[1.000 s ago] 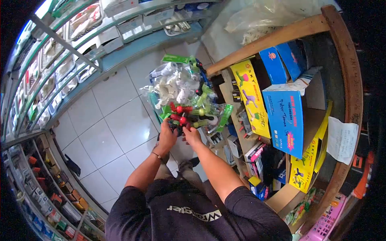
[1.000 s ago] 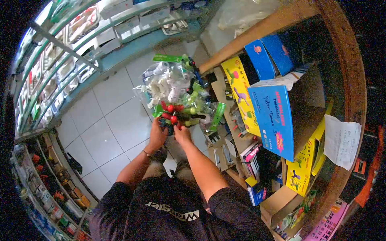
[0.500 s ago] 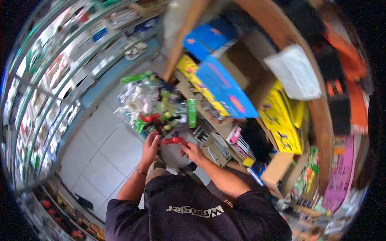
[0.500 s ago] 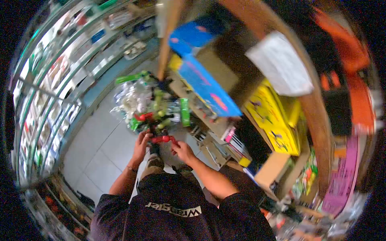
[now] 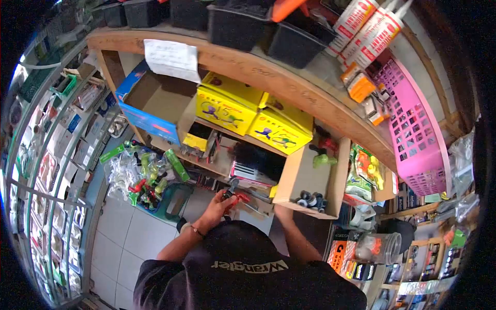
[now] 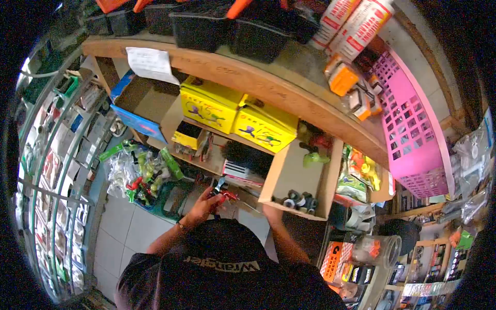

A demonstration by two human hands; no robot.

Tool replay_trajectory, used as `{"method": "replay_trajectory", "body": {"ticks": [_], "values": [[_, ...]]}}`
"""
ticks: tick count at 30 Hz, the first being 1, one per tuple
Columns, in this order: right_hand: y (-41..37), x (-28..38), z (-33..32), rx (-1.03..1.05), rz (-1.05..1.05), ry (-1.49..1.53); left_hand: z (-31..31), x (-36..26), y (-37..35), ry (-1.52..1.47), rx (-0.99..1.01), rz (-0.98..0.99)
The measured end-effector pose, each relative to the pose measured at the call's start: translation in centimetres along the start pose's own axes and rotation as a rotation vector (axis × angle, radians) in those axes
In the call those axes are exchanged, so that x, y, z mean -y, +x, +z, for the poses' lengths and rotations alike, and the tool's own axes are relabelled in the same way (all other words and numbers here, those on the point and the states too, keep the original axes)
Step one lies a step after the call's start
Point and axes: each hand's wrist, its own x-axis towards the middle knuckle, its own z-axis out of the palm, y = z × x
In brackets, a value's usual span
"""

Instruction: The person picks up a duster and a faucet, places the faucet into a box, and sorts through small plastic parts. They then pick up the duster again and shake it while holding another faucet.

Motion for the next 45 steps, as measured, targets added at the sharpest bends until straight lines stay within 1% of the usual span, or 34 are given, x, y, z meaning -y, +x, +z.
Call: {"method": "replay_trajectory", "body": {"ticks": [1,3,6,7,8,9,11,12,14,15,16,17,18,19,20,22,23,24,25,26,28,29,31,32,34,35,36,38,39,40,41,42,44,45], "values": [[-0.2,-13.8,7.8,-0.128,-0.129,0.339,1.1,0.0,-0.1,-0.012,0.017,0.006],[1.9,-14.6,5.6,-0.109,-0.141,0.33,2.2,0.7,0.3,-0.026,0.021,0.025],[6.0,-15.3,1.6,-0.05,-0.132,0.281,2.2,2.7,1.0,-0.019,-0.041,-0.006],[3.0,-17.2,-0.1,-0.028,-0.136,0.261,2.4,3.4,1.0,-0.129,-0.036,0.006],[6.0,-16.2,-0.9,-0.005,-0.143,0.243,2.7,3.9,0.8,-0.239,-0.031,0.022],[3.2,-17.8,-2.0,0.015,-0.155,0.227,3.1,4.2,0.2,-0.25,-0.045,0.045],[1.9,-18.2,-2.9,0.048,-0.193,0.198,3.7,4.0,-0.7,-0.324,0.032,0.072],[1.3,-18.5,-3.5,0.069,-0.213,0.183,3.3,3.6,-0.8,-0.335,0.014,0.103],[2.3,-15.9,-4.1,0.133,-0.254,0.142,2.1,3.5,-1.2,-0.414,0.186,0.086],[2.5,-14.4,-4.1,0.169,-0.269,0.12,1.3,4.2,-0.5,-0.45,0.05,0.11],[2.5,-12.6,-4.2,0.202,-0.279,0.1,1.2,3.7,-1.0,-0.467,0.025,0.126],[1.3,-12.1,-4.4,0.226,-0.285,0.081,1.1,2.7,-1.5,-0.497,-0.082,0.138],[-1.1,-8.9,-2.9,0.242,-0.288,0.063,0.8,1.9,-1.8,-0.522,-0.183,0.148],[-0.4,-7.3,-3.4,0.252,-0.287,0.041,-0.4,2.3,-1.5,-0.538,-0.149,0.189],[-1.4,-3.1,-5.6,0.344,-0.204,0.151,-0.8,2.1,-1.7,-0.541,-0.151,0.198],[-3.8,-1.7,-5.1,0.39,-0.225,0.234,-2.1,1.5,-2.6,-0.658,-0.123,0.185],[-5.1,-0.2,-5.7,0.662,0.013,0.303,-2.7,1.3,-3.1,-0.652,-0.129,0.17],[-6.4,1.2,-6.0,0.927,0.259,0.368,-3.0,0.8,-3.3,-0.623,-0.126,0.258],[-7.3,2.3,-5.4,0.905,0.28,0.505,-3.5,0.3,-3.7,-0.596,-0.117,0.346],[-7.3,3.5,-5.4,0.896,0.295,0.506,-4.2,-0.3,-4.2,-0.595,-0.108,0.332],[-5.5,8.0,-7.0,0.994,-0.091,0.313,-5.7,-1.9,-5.1,-0.503,-0.156,0.611],[-4.9,10.2,-8.0,0.982,-0.07,0.302,-6.7,-2.5,-5.7,-0.515,-0.137,0.596],[-3.6,14.2,-9.9,1.044,-0.172,0.315,-9.1,-3.8,-6.6,-1.126,0.317,0.44],[-3.2,15.5,-10.4,1.042,-0.158,0.298,-9.1,-4.3,-6.0,-0.631,0.01,0.623],[-3.0,17.2,-11.2,1.026,-0.322,0.227,-11.1,-4.8,-5.7,-0.937,0.494,0.622],[-3.3,17.6,-10.9,1.001,-0.191,0.324,-11.6,-5.5,-6.4,-0.95,0.408,0.586],[-3.3,18.2,-11.2,1.008,-0.143,0.232,-11.9,-6.1,-6.9,-0.974,0.398,0.578],[-3.7,21.7,-12.2,0.949,-0.025,0.285,-11.5,-8.8,-8.1,-0.953,0.075,0.382],[-4.1,22.3,-12.3,0.993,-0.018,0.246,-12.2,-8.9,-8.2,-0.97,0.136,0.297],[-4.6,22.5,-12.5,1.037,-0.008,0.21,-13.2,-8.6,-7.5,-0.993,0.136,0.292],[-5.2,21.4,-12.2,1.093,-0.056,0.164,-14.2,-8.3,-6.6,-0.965,0.332,0.368],[-5.8,20.6,-12.7,1.103,-0.037,0.158,-14.9,-7.8,-6.1,-0.928,0.526,0.438],[-7.6,21.5,-14.2,0.941,0.002,0.22,-14.5,-8.8,-7.7,-0.945,0.486,0.334],[-8.2,22.1,-14.8,0.905,0.111,0.266,-14.1,-9.0,-7.8,-0.971,0.39,0.329]]}}
